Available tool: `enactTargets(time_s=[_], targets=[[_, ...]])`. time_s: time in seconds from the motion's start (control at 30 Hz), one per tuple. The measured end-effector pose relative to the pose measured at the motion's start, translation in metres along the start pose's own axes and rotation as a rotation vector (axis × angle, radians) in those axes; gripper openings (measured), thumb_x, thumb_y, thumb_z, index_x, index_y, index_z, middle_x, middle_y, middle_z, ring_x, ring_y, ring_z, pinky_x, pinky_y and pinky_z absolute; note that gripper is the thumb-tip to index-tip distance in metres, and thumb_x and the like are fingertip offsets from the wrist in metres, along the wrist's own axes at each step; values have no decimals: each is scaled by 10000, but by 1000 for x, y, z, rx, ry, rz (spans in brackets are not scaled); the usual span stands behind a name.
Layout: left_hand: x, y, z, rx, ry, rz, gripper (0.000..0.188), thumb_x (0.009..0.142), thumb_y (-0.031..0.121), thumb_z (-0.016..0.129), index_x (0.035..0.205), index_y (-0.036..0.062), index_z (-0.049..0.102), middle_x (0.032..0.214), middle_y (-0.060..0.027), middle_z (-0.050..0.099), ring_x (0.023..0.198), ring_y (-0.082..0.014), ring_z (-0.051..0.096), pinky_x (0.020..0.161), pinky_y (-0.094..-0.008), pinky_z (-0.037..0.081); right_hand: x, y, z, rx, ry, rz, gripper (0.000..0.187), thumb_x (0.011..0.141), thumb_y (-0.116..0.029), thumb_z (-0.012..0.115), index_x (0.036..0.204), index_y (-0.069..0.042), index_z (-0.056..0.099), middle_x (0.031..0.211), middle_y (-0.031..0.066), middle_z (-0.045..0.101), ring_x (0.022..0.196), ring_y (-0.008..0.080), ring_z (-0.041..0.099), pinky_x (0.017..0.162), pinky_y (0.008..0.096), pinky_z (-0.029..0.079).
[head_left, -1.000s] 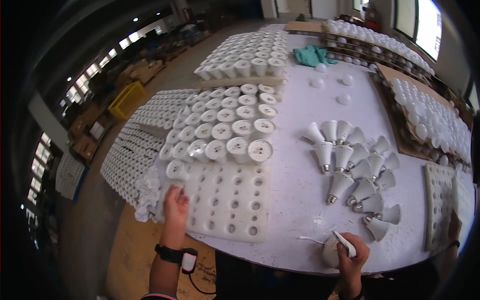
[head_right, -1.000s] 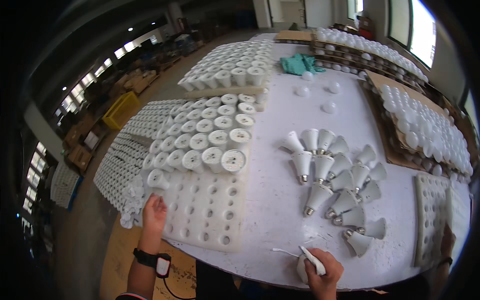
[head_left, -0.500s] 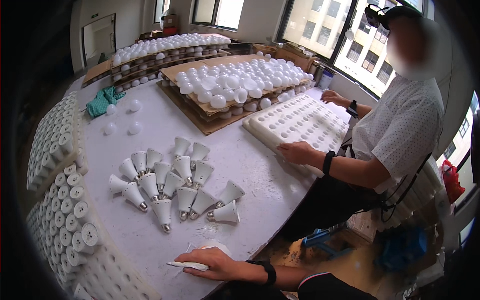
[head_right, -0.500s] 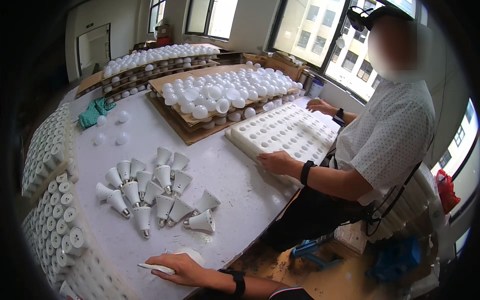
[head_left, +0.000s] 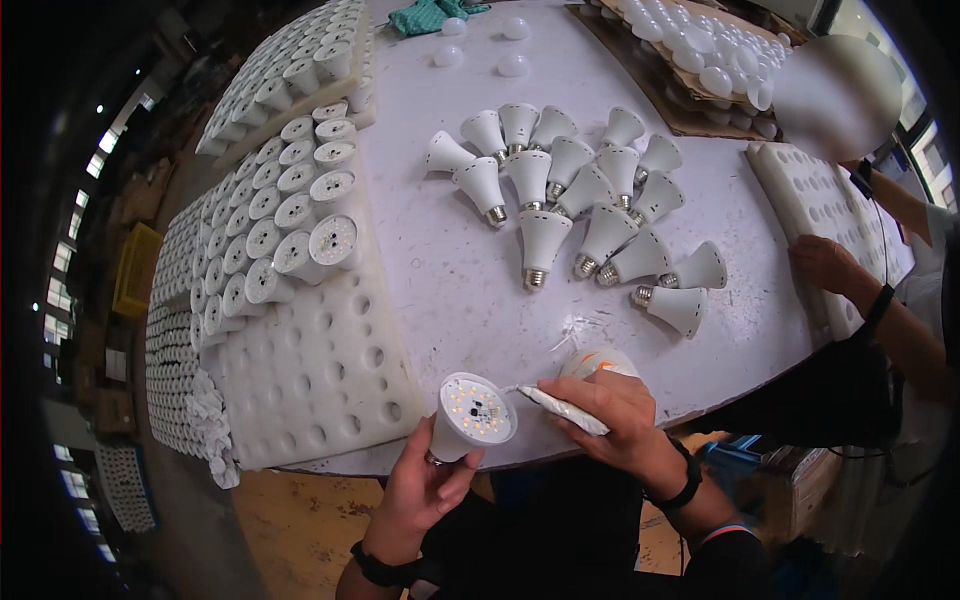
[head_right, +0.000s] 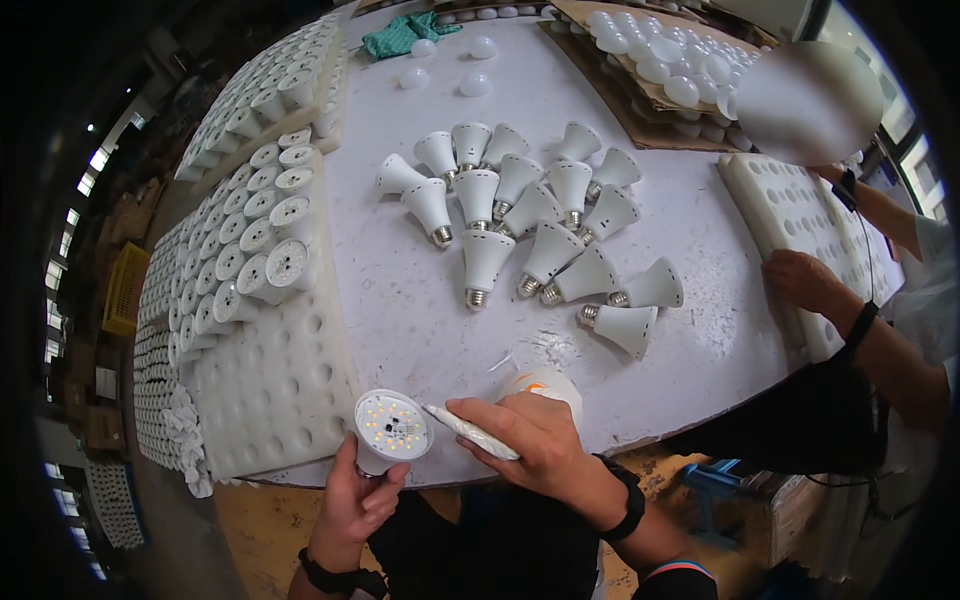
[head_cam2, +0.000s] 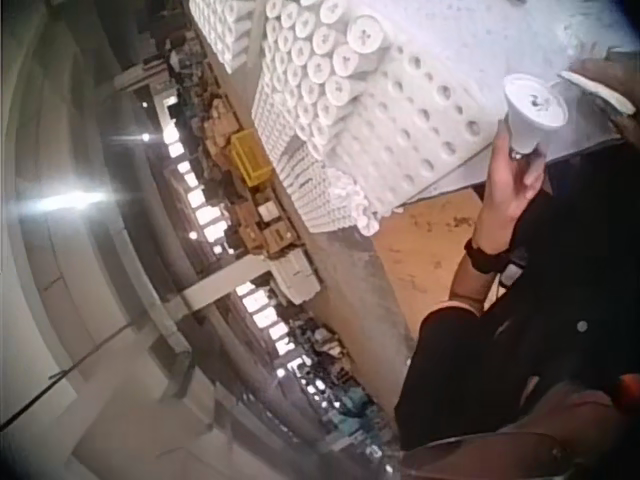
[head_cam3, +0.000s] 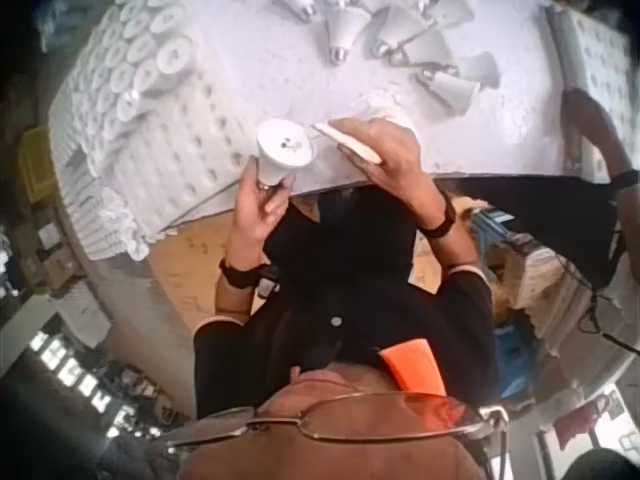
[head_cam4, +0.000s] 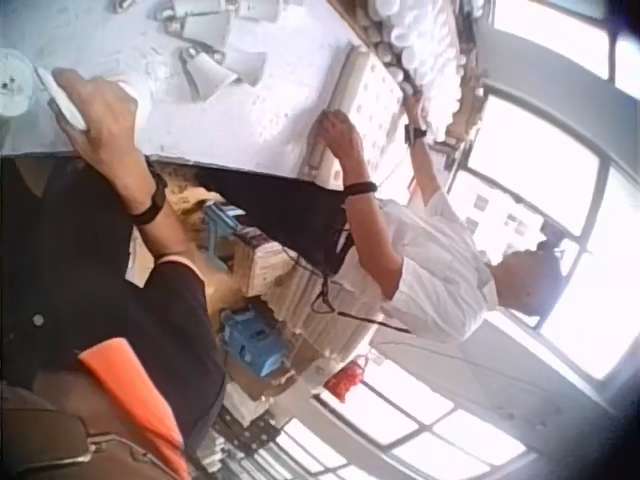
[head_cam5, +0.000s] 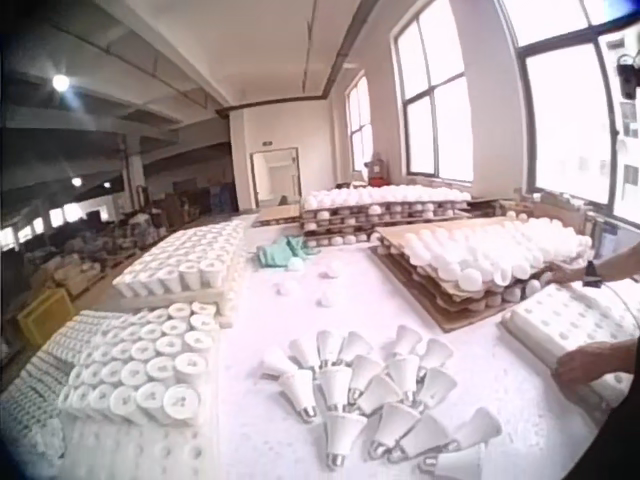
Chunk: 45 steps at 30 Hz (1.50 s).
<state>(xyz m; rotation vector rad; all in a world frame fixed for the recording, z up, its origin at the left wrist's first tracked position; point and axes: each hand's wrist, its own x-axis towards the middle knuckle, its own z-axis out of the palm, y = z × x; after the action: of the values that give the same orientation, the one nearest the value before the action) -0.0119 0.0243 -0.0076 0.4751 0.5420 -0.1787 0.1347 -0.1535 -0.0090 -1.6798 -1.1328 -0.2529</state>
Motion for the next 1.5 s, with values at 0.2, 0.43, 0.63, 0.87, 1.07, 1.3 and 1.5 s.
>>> enactTargets(time_s=[0.2,0.43,0.63,0.87,1.07,1.3,1.5], targets=[[5,0,14,74,62,-93,407,894,421,316,955,59,491,639,-97,543,346,-91,407,273,-190,319,-5,3,3,-106,-45,-81,457,588,-107,708,1028,-82,587,556,-10,459,447,134,443,413,257,353],[3,2,16,155,136,-100,426,892,420,314,955,43,503,588,-102,536,321,-108,409,265,-208,324,-6,3,5,-121,-78,-84,509,565,-137,698,1061,-108,587,567,-22,447,446,125,424,414,254,354],[3,2,17,224,114,-68,457,899,403,298,1016,3,485,601,-108,543,332,-116,423,273,-211,330,-6,3,6,-131,-97,-84,520,553,-152,703,1060,-124,590,561,-33,428,432,112,395,407,243,342],[3,1,14,250,115,-68,453,900,399,310,1025,-11,458,648,-131,549,362,-131,450,297,-217,352,-6,-2,4,-134,-109,-64,450,557,-97,715,995,-62,617,547,-9,455,454,129,439,423,255,354],[3,0,9,294,103,107,423,897,367,335,1042,-16,440,750,-151,574,509,-169,550,402,-256,442,-5,1,4,-129,-106,-75,374,546,-111,701,907,-46,630,550,1,445,452,132,433,409,254,341],[-1,3,10,304,37,272,343,866,152,420,1148,-41,393,1043,-182,522,880,-248,579,671,-340,533,-5,1,1,-168,-193,-52,342,548,-139,700,866,-50,610,585,8,456,447,142,428,419,261,348],[-3,5,12,345,21,360,308,783,2,479,1088,-35,470,1155,-204,442,1001,-292,521,830,-419,481,-7,1,3,-156,-210,-16,288,557,-128,628,822,-94,519,633,14,445,476,164,450,453,272,378]])
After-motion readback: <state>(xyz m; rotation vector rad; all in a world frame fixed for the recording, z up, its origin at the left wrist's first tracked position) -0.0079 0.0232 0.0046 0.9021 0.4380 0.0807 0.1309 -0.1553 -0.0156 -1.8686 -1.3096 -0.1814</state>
